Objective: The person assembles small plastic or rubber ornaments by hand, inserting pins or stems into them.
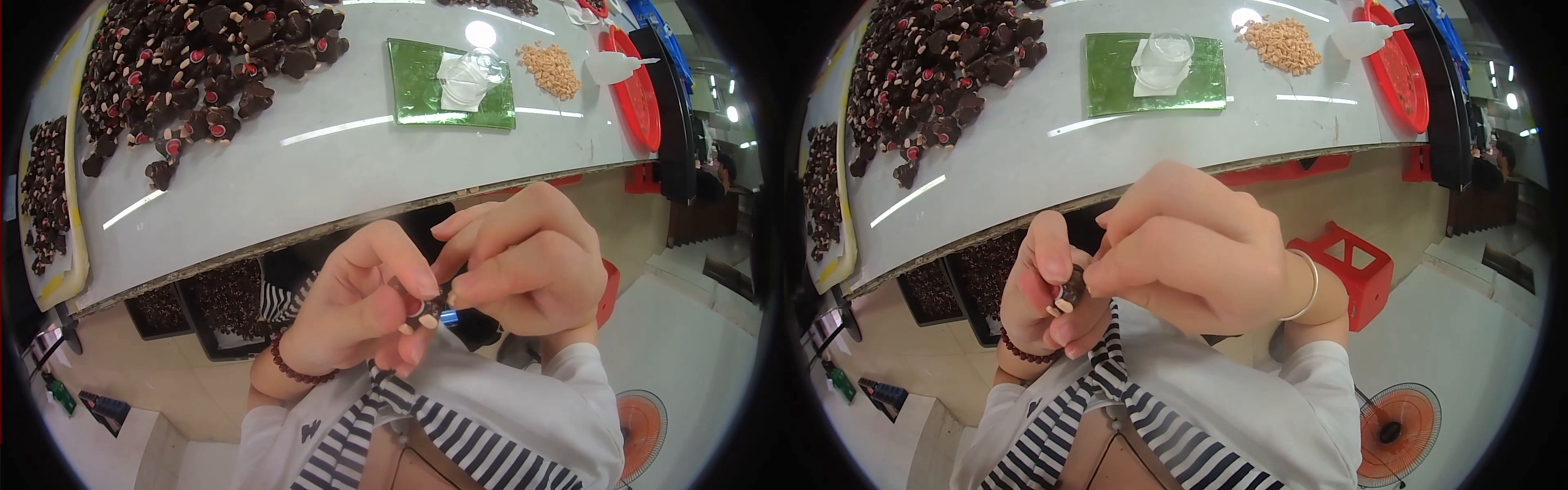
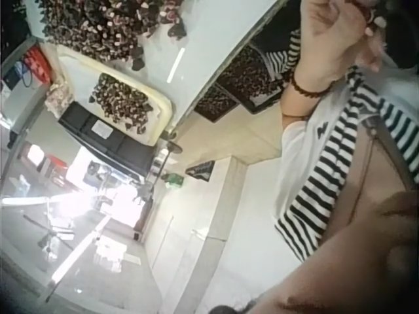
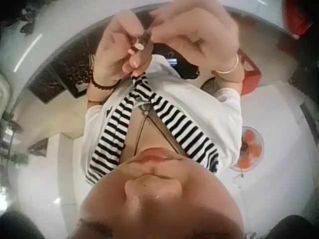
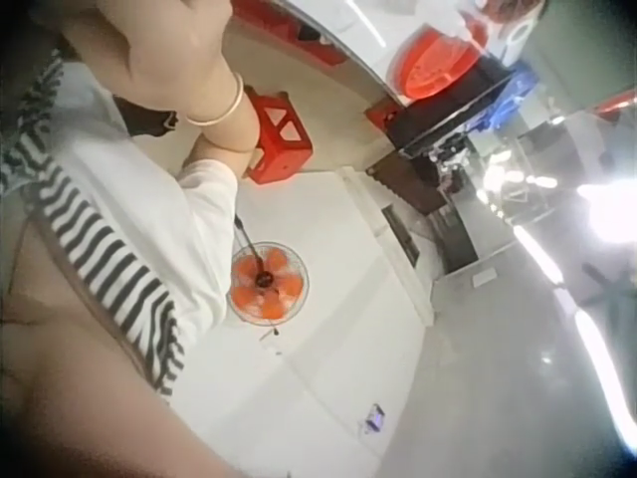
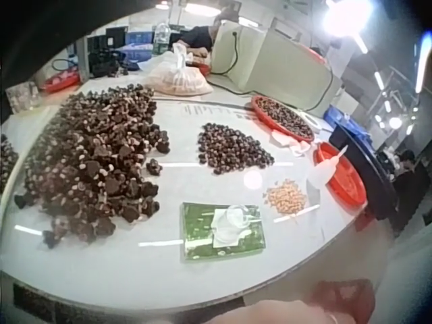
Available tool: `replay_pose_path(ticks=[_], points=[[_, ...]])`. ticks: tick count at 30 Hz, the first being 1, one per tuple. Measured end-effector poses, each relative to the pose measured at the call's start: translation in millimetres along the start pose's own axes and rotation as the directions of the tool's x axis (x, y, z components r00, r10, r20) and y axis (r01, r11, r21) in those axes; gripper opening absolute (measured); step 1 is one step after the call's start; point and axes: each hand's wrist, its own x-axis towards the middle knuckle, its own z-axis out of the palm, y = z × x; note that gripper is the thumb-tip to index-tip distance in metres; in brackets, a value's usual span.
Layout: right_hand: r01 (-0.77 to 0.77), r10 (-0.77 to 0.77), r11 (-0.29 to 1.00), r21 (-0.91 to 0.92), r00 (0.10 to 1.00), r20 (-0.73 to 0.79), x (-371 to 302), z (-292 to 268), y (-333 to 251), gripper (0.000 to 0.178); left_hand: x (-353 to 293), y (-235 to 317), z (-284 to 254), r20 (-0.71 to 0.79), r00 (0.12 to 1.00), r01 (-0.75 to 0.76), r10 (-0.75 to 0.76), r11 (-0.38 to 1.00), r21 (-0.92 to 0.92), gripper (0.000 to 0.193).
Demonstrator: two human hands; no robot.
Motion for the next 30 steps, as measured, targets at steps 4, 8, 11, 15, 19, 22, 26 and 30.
replay_pose_path(ticks=[4, 8, 11, 15, 19, 22, 26, 30], points=[[-0.003, 0.012, 0.992, 0.122, 0.997, -0.072, 1.6, 2.5, -0.1, 0.016, 0.6, -4.3, 3.5, 0.016, 1.000, -0.012, 0.013, 0.999, -0.039, 0.027], [-0.001, 0.020, 0.978, 0.210, 0.996, -0.089, 0.6, 3.0, 3.3, 0.010, 2.5, -5.2, 3.2, 0.034, 0.999, -0.033, 0.035, 0.999, -0.036, 0.025], [-0.044, 0.065, 0.971, 0.236, 0.994, -0.083, -0.5, 1.9, 2.0, 0.012, 3.4, -5.9, 4.8, 0.034, 0.999, -0.028, 0.029, 0.999, -0.032, 0.025], [-0.057, 0.076, 0.960, 0.273, 0.995, -0.059, -0.6, -0.6, 4.5, 0.013, 3.1, -5.7, 4.0, 0.034, 0.999, 0.008, -0.006, 0.999, -0.036, 0.024], [-0.116, 0.120, 0.917, 0.381, 0.993, 0.014, -1.2, -4.6, 2.8, 0.013, 2.0, -2.4, 7.2, 0.014, 1.000, 0.027, -0.027, 1.000, 0.014, 0.022], [-0.169, 0.169, 0.891, 0.422, 0.985, 0.037, -1.4, -4.1, 2.7, 0.012, 2.3, -1.7, 7.1, 0.012, 1.000, 0.011, -0.012, 0.999, 0.050, 0.020], [-0.234, 0.238, 0.798, 0.555, 0.969, 0.066, -3.4, -4.1, 7.7, 0.012, 3.8, -4.8, 8.8, 0.014, 0.998, -0.059, 0.057, 0.994, 0.094, 0.019], [-0.243, 0.231, 0.780, 0.577, 0.968, 0.095, -3.5, -6.0, 8.4, 0.013, 5.0, -5.3, 12.6, 0.011, 0.999, -0.049, 0.048, 0.995, 0.083, 0.019]])
